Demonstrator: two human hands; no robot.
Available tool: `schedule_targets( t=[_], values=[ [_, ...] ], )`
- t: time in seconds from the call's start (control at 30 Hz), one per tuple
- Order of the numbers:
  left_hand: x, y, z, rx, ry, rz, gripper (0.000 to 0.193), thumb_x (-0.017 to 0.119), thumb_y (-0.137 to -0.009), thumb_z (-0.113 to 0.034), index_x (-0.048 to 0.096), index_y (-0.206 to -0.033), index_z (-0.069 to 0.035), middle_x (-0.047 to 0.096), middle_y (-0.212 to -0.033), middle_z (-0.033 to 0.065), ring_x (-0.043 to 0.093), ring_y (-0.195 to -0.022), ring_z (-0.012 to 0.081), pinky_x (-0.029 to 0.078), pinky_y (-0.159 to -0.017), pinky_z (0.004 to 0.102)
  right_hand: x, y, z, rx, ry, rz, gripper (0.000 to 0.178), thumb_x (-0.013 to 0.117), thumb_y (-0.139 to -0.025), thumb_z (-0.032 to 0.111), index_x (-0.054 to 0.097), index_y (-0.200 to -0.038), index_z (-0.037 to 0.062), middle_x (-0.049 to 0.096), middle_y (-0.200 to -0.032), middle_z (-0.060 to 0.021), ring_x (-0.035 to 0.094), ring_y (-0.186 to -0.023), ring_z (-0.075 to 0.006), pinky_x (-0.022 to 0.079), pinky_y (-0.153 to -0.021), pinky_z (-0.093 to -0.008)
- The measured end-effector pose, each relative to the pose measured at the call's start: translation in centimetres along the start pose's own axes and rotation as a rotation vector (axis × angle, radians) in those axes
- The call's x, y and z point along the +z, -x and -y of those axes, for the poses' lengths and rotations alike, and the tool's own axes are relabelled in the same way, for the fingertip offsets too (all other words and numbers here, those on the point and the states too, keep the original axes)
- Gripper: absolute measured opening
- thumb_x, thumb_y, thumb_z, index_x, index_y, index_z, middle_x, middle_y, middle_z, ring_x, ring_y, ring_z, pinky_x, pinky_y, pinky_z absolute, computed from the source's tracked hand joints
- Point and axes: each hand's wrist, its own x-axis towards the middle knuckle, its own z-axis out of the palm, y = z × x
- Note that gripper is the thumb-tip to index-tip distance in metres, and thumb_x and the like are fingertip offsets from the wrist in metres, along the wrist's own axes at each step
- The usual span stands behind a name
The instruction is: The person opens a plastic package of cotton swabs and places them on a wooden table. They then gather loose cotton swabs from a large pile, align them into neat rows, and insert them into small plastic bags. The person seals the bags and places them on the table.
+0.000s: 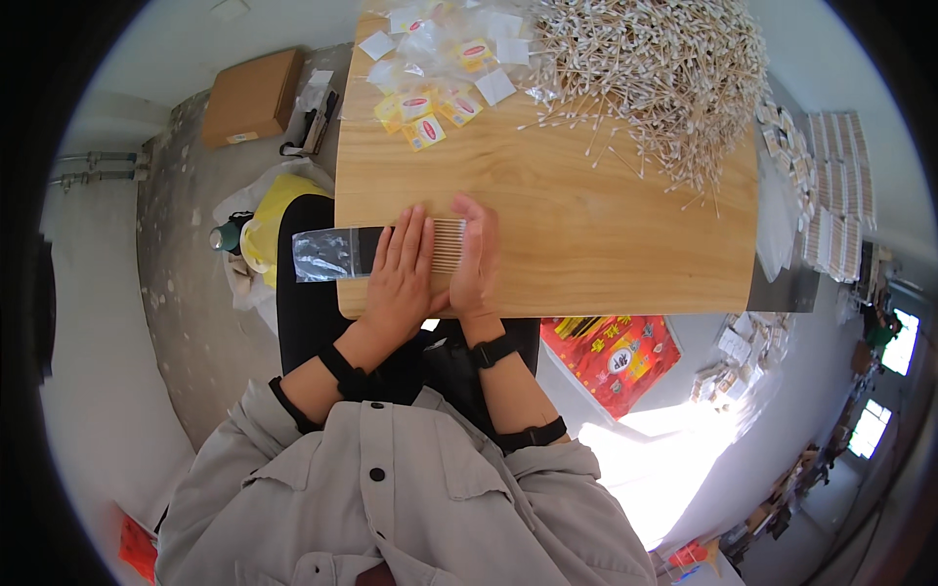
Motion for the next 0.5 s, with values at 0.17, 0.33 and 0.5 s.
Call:
schedule_targets(
  t=[0.17, 0.33, 0.5],
  values=[
    [-0.2, 1.1, 0.9, -0.071, -0.017, 0.021, 0.109, 0.074, -0.067, -0.052, 0.028, -0.147, 0.007, 0.025, -0.156, 0.0218, 0.020, -0.148, 0.0331, 0.017, -0.119, 0.0477, 2.1, 0.6, 0.0, -0.044, 0.051, 0.048, 0.041, 0.034, -0.104, 0.029, 0.055, -0.121, -0.0029, 0.057, -0.118, -0.0145, 0.052, -0.116, -0.0253, 0.037, -0.104, -0.0360],
    [-0.9, 1.9, 1.5, -0.118, 0.009, 0.016, 0.112, 0.075, -0.067, -0.056, 0.028, -0.147, 0.006, 0.024, -0.156, 0.0214, 0.020, -0.148, 0.0315, 0.015, -0.119, 0.0487, 2.4, -0.3, 0.3, -0.031, 0.104, 0.071, 0.023, 0.051, -0.097, 0.015, 0.060, -0.112, 0.0003, 0.058, -0.110, -0.0141, 0.054, -0.109, -0.0275, 0.042, -0.096, -0.0370],
    [-1.0, 2.0, 1.6, -0.107, 0.017, 0.001, 0.112, 0.074, -0.068, -0.058, 0.027, -0.148, 0.006, 0.023, -0.157, 0.0213, 0.019, -0.148, 0.0314, 0.014, -0.119, 0.0501, 0.1, -2.4, 1.9, -0.223, 0.673, 0.169, 0.016, 0.072, -0.077, 0.006, 0.069, -0.092, 0.0077, 0.056, -0.095, -0.0113, 0.054, -0.094, -0.0304, 0.046, -0.083, -0.0392]
  ],
)
